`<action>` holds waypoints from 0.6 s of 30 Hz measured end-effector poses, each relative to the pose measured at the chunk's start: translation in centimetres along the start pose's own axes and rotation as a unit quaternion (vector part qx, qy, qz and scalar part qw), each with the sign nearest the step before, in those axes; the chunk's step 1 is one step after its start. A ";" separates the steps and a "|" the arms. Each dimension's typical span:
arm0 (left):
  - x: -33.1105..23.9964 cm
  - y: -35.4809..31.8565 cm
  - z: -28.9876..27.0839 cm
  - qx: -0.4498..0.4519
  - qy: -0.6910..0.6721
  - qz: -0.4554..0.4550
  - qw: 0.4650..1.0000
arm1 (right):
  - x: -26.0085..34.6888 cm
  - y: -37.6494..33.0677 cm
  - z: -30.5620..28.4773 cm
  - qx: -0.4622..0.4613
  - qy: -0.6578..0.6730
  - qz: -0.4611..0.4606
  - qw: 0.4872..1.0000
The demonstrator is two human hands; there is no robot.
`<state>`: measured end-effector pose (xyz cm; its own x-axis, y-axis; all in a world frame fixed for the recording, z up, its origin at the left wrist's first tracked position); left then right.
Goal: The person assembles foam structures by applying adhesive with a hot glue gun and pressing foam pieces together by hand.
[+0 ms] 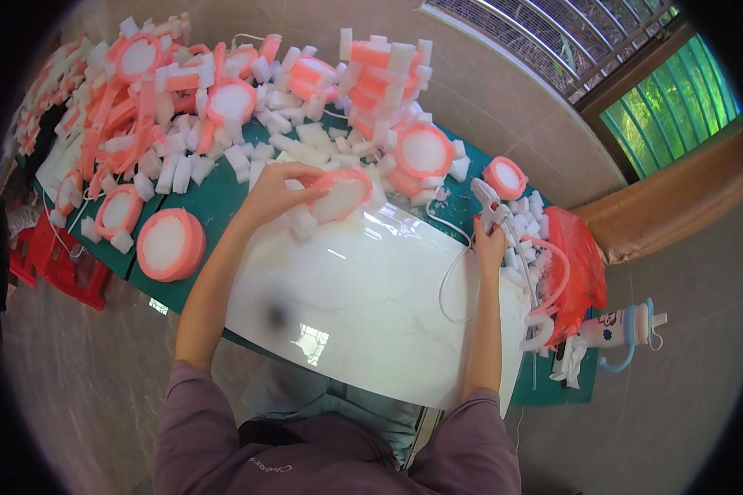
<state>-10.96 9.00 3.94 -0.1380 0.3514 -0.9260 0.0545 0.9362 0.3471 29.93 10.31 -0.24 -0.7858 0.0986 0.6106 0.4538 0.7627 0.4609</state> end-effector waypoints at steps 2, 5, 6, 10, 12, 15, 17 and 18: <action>-0.2 -0.2 0.0 -0.007 -0.004 0.005 1.000 | -0.5 0.0 0.3 -0.019 0.018 -0.008 1.000; -0.1 -0.3 0.0 -0.012 0.031 0.052 0.998 | -0.3 0.4 0.2 -0.078 0.062 -0.022 0.995; -0.2 -0.4 0.0 -0.012 0.031 0.049 0.998 | -0.5 0.4 -0.5 -0.122 0.083 -0.025 0.989; -0.9 -0.5 -0.3 -0.015 0.033 0.037 0.999 | 2.3 1.8 -3.7 -0.152 0.298 -0.027 0.942; -0.8 -0.6 -0.2 -0.013 0.043 0.040 0.998 | 7.3 0.5 -6.8 -0.117 0.348 -0.003 0.930; -1.0 -0.5 0.2 -0.002 0.059 0.065 0.996 | 11.2 -1.3 -8.5 -0.044 0.432 0.000 0.901; -1.9 -0.5 0.7 0.016 0.074 0.089 0.993 | 12.5 -2.6 -9.2 -0.006 0.471 -0.013 0.882; -1.9 -0.6 0.5 0.016 0.076 0.089 0.993 | 13.6 -3.5 -9.2 0.071 0.451 -0.018 0.890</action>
<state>-10.20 7.80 5.42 -0.2716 0.5104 -0.8159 0.1232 0.8592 0.4965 21.54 3.11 12.32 -0.1130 -0.4320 0.8948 0.3278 0.8339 0.4440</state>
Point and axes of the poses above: each hand's wrist, its own y-axis towards the middle knuckle, its own z-axis out of the palm, x = y × z, the point moved 1 cm from there along y, towards the middle knuckle, and after that the axes turned 8 degrees about -x, right-handed, at the moved point
